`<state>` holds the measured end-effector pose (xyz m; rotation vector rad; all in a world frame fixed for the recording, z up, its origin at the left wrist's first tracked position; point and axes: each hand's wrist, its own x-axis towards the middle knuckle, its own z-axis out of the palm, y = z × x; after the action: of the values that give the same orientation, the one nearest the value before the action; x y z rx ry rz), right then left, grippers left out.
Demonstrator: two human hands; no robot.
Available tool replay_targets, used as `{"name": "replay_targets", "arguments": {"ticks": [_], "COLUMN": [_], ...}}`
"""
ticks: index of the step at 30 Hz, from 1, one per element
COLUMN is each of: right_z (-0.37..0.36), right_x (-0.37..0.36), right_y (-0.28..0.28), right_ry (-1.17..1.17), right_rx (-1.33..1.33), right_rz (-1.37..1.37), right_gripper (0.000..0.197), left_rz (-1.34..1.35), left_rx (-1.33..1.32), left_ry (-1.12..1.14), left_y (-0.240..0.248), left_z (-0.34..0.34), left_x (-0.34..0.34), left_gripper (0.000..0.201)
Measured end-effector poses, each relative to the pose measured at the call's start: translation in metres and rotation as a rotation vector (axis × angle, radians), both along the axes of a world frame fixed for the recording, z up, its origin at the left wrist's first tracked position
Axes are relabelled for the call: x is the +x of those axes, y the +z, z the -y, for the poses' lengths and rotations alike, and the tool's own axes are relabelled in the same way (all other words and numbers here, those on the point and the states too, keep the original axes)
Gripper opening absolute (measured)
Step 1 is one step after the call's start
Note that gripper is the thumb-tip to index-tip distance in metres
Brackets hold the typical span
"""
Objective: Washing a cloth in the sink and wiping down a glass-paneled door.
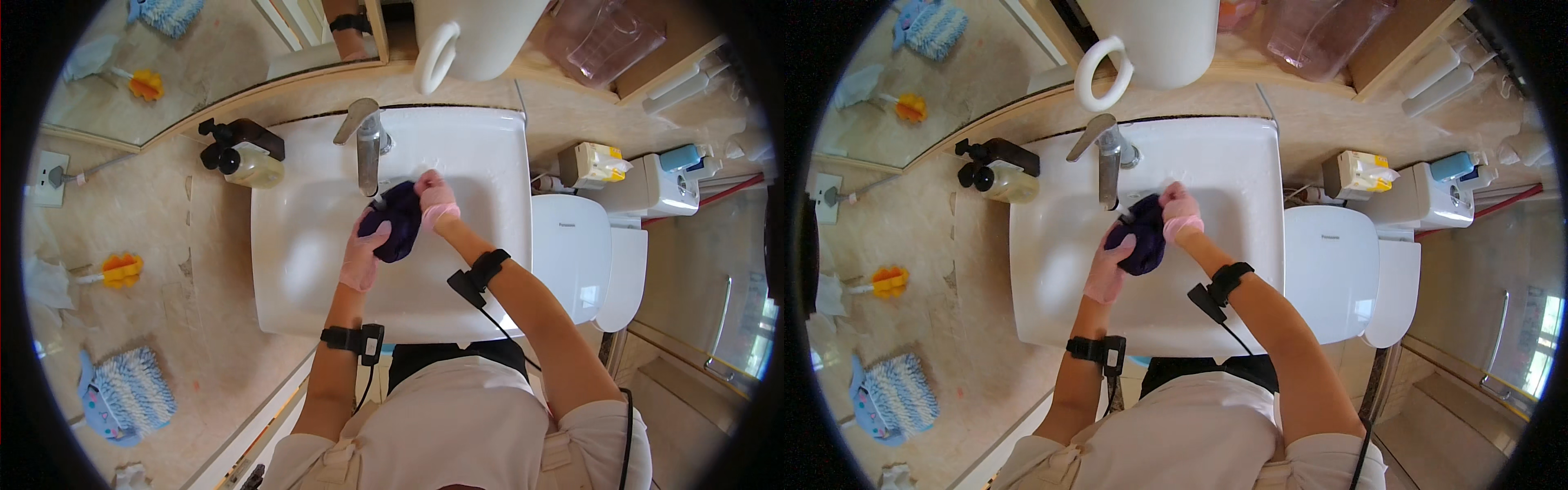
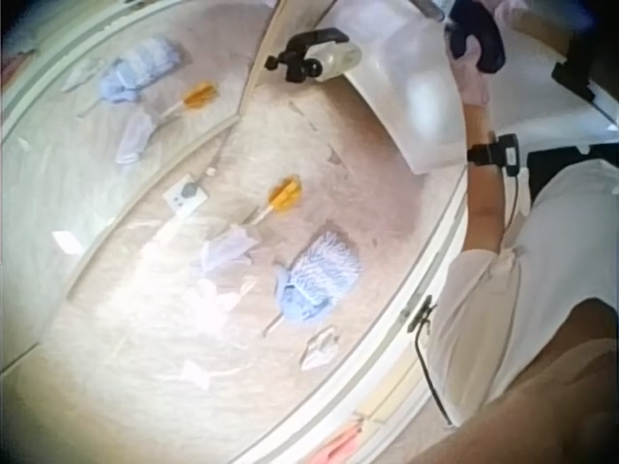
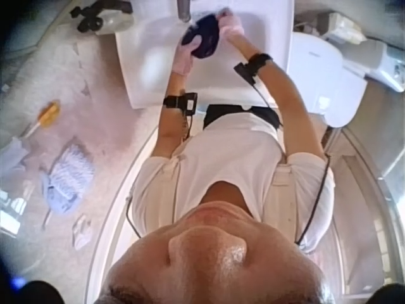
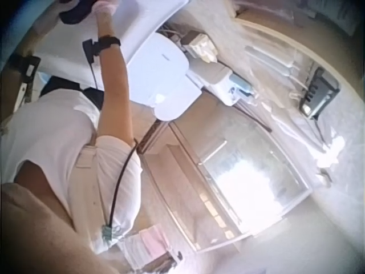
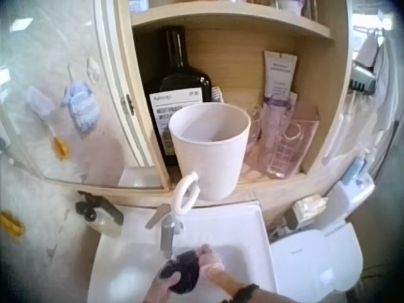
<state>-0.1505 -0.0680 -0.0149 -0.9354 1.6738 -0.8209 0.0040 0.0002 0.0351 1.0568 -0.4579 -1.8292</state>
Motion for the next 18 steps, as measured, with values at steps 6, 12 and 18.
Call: {"name": "replay_targets", "arguments": {"ticks": [6, 12, 18], "right_z": [0.01, -0.018, -0.006], "right_x": [-0.02, -0.036, -0.007], "right_y": [-0.025, 0.044, 0.02], "right_ry": [-0.395, 0.734, 0.553], "right_rx": [0.076, -0.199, -0.097], "right_rz": [0.632, -0.492, -0.527], "right_gripper": [0.01, 0.056, 0.033], "left_rz": [0.254, -0.217, -0.362], "left_rx": [-0.071, 0.155, -0.047], "left_ry": [0.216, 0.506, 0.411], "left_y": [-0.04, -0.001, 0.006], "left_z": [-0.017, 0.009, 0.023], "left_x": [0.044, 0.056, 0.047], "left_gripper": [0.034, 0.042, 0.041]}}
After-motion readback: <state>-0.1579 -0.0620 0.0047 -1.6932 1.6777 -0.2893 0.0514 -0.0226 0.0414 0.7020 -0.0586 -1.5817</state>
